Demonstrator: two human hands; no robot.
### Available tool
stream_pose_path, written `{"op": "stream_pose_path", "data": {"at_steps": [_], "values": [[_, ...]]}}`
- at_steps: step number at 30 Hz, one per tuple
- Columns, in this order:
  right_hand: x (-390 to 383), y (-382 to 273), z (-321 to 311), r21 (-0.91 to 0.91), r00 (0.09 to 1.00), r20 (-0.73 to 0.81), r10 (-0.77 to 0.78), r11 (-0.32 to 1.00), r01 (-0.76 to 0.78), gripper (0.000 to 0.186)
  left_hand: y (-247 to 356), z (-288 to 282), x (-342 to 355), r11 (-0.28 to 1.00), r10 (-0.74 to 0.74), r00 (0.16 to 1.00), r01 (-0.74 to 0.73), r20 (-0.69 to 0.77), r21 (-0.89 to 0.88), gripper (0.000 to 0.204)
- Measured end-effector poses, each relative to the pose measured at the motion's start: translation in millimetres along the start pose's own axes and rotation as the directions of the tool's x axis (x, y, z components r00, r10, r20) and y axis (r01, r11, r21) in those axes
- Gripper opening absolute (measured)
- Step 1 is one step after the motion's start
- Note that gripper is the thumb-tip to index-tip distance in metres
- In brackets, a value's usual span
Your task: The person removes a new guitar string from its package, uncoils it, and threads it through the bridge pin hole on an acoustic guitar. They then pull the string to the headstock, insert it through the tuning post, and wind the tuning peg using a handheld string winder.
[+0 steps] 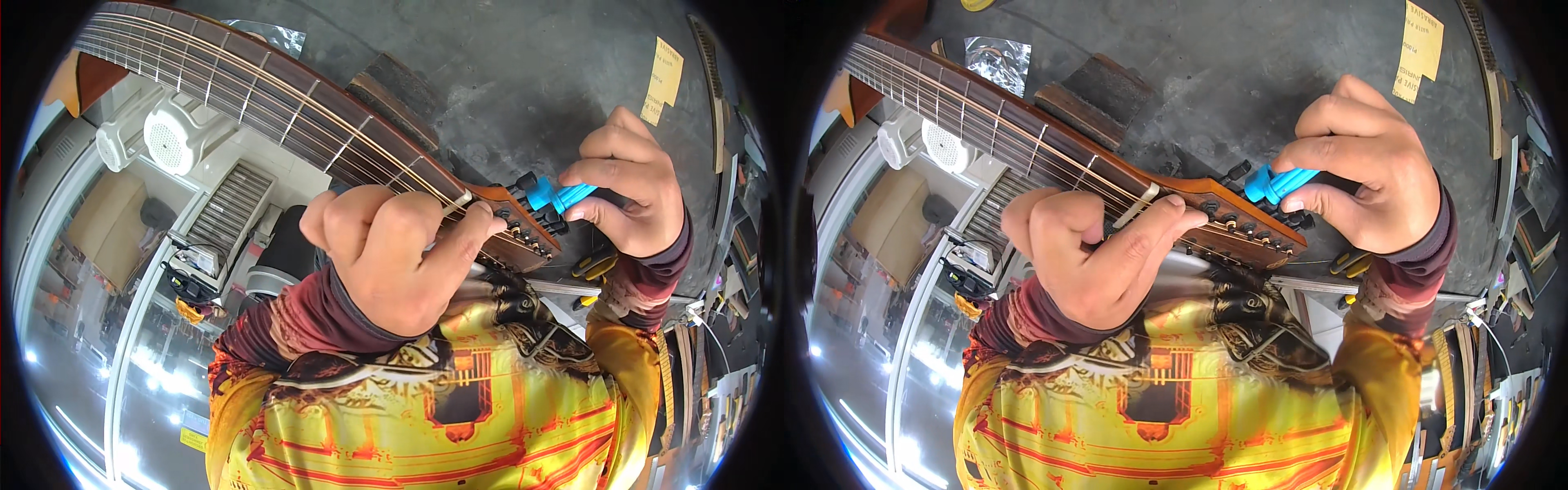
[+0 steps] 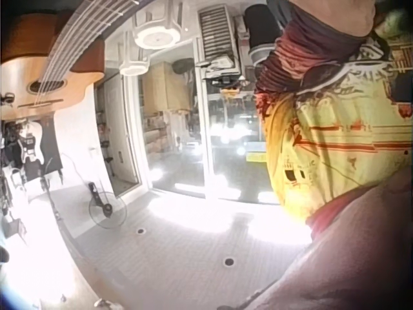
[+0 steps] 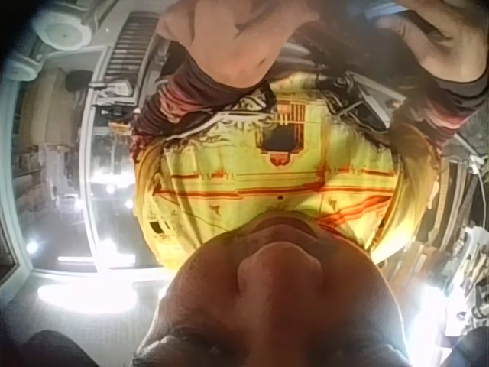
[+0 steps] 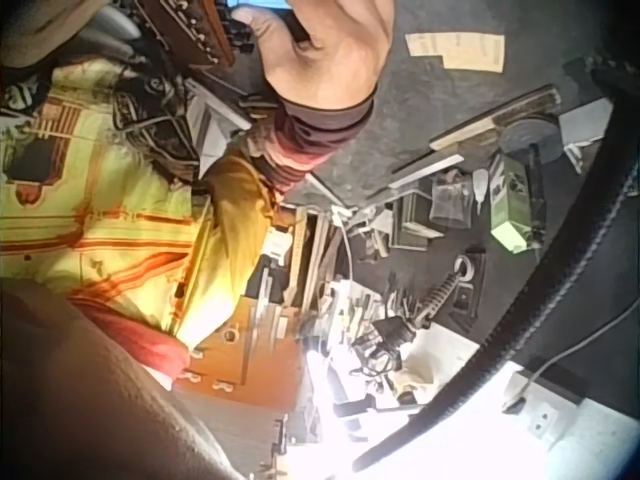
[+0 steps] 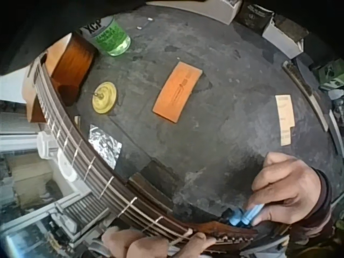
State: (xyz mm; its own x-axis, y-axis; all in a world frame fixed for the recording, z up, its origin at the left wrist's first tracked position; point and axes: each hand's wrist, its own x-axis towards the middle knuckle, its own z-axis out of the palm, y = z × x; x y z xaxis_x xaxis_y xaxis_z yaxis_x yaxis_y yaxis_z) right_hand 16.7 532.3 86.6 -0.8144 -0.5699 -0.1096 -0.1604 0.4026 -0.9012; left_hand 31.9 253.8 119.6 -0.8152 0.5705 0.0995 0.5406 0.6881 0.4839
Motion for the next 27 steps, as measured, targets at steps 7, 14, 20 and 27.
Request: {"op": "stream_pose_path", "data": {"at_steps": [7,14,20,27], "values": [[1.3,0.7,-0.6,0.008,1.000,0.012,-0.003,1.000,0.003,0.029,1.4,1.7,3.4,0.994,-0.065,0.998,0.066,0.021,-0.085,0.036],[1.5,-0.7,-0.5,0.001,1.000,0.008,-0.015,1.000,0.015,0.029,-0.5,0.8,3.7,0.982,-0.088,0.995,0.094,0.041,-0.163,0.038],[-3.2,0.9,-8.9,0.056,0.990,0.132,0.042,0.997,-0.050,0.025,-3.4,2.0,1.7,0.981,-0.082,0.996,0.086,0.026,-0.173,0.043],[16.6,18.2,21.4,-0.206,0.998,-0.027,0.059,0.977,-0.063,0.019,-6.7,1.6,1.9,0.986,-0.064,0.998,0.068,0.028,-0.153,0.046]]}}
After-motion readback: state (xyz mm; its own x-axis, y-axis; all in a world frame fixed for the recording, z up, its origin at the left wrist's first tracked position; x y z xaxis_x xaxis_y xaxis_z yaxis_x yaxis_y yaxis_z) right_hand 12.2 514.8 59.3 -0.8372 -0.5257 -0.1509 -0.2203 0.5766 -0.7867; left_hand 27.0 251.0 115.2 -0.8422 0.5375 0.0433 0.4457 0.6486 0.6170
